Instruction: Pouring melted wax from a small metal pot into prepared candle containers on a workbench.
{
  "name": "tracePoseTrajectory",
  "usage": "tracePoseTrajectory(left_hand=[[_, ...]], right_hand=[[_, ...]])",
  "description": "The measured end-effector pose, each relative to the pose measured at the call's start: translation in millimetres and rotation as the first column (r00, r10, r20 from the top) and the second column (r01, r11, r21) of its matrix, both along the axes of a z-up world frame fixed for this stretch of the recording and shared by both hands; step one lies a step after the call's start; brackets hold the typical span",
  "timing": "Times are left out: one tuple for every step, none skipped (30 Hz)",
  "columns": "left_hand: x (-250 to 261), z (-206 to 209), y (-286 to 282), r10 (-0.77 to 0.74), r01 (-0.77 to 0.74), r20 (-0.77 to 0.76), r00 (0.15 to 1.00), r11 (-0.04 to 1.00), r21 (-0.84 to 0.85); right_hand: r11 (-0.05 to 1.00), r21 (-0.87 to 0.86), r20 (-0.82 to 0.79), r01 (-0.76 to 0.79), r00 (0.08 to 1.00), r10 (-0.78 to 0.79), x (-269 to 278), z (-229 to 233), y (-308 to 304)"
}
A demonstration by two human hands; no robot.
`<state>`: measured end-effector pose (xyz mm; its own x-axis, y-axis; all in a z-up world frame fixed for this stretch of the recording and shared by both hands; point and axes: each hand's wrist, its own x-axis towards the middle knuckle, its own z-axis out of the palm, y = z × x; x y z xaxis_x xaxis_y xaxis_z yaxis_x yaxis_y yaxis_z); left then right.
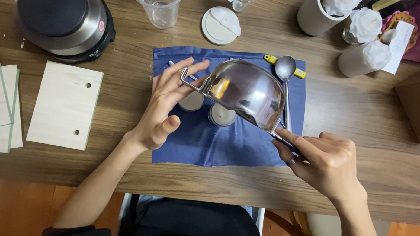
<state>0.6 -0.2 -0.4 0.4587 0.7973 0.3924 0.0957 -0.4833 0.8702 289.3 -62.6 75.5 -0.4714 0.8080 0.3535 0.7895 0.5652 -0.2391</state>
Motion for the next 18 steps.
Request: tracePoseTrajectory(left_hand=[[-0.2, 0.0, 0.0, 0.0, 0.0, 0.0, 1.0, 1.0, 0.0], [-0.2, 0.0, 0.0, 0.0, 0.0, 0.0, 1.0, 1.0, -0.001], [-0.2, 0.0, 0.0, 0.0, 0.0, 0.001, 1.0, 1.0, -0.001], [-0.3, -0.2, 0.2, 0.0, 0.0, 0.0, 1.0, 1.0, -0.002], [-0.3, -0.4, 0.4, 0.001, -0.001, -0.005, 1.0, 1.0, 0.003], [-0.4, -0.7, 0.5, 0.002, -0.002, -0.01, 1.0, 1.0, 0.008], [-0.5, -0.6, 0.3, 0.002, -0.002, -0.01, 1.0, 1.0, 0.007], [-0.5, -0.3, 0.3, 0.001, -0.001, -0.008, 1.0, 1.0, 0.006], [-0.5, -0.1, 0.3, 0.001, -0.001, -0.006, 1.0, 1.0, 0.004], [-0.7, -0.3, 0.1, 0.001, -0.001, -0.006, 1.0, 1.0, 0.004], [-0.9, -0.5, -0.2, 0.004, -0.004, -0.014, 1.0, 1.0, 0.012], [-1.0, -0.8, -0.2, 0.007, -0.006, -0.021, 1.0, 1.0, 0.02], [-0.6, -0.3, 0.0, 0.007, -0.006, -0.02, 1.0, 1.0, 0.021], [-0.3, 0.1, -0.1, 0.006, -0.006, -0.015, 1.0, 1.0, 0.012], [-0.1, 0.5, -0.2, 0.005, -0.005, -0.01, 1.0, 1.0, 0.004], [-0.2, 0.3, 0.0, 0.005, -0.005, -0.011, 1.0, 1.0, 0.004], [-0.4, 0.1, 0.2, 0.006, -0.006, -0.015, 1.0, 1.0, 0.005], [-0.4, -0.2, 0.3, 0.007, -0.007, -0.019, 1.0, 1.0, 0.006]], right_hand=[[1.0, 0.0, 0.0, 0.0, 1.0, 0.0, -0.7, 0.1, 0.1], [1.0, 0.004, -0.001, 0.004, 1.0, -0.004, -1.3, 0.3, 0.1], [1.0, 0.008, -0.002, 0.007, 1.0, -0.007, -1.9, 0.4, 0.2], [1.0, 0.007, -0.002, 0.008, 1.0, -0.008, -1.9, 0.6, 0.1], [1.0, 0.001, -0.004, 0.007, 1.0, -0.007, -1.9, 0.8, 0.0], [1.0, -0.005, -0.006, 0.006, 1.0, -0.006, -1.8, 0.9, -0.2], [1.0, -0.005, -0.006, 0.006, 1.0, -0.006, -1.8, 0.5, -0.4], [1.0, -0.001, -0.006, 0.008, 1.0, -0.008, -1.8, 0.2, -0.4], [1.0, 0.002, -0.006, 0.009, 1.0, -0.009, -1.8, 0.0, -0.5], [1.0, 0.002, -0.006, 0.009, 1.0, -0.009, -1.8, -0.1, -0.1], [1.0, -0.004, -0.007, 0.004, 1.0, -0.004, -1.8, -0.1, 0.3], [1.0, -0.009, -0.008, 0.0, 1.0, 0.0, -1.7, -0.1, 0.7], [1.0, -0.008, -0.008, 0.0, 1.0, 0.0, -1.4, -0.3, 0.2], [1.0, -0.003, -0.006, 0.003, 1.0, -0.003, -1.2, -0.8, -0.4], [1.0, 0.003, -0.005, 0.005, 1.0, -0.005, -1.0, -1.2, -1.1], [1.0, 0.003, -0.005, 0.005, 1.0, -0.005, -1.4, -1.1, -1.0], [1.0, 0.007, -0.008, 0.003, 1.0, -0.003, -1.7, -0.9, -0.9], [1.0, 0.011, -0.011, 0.001, 1.0, 0.0, -1.9, -0.9, -1.1]])
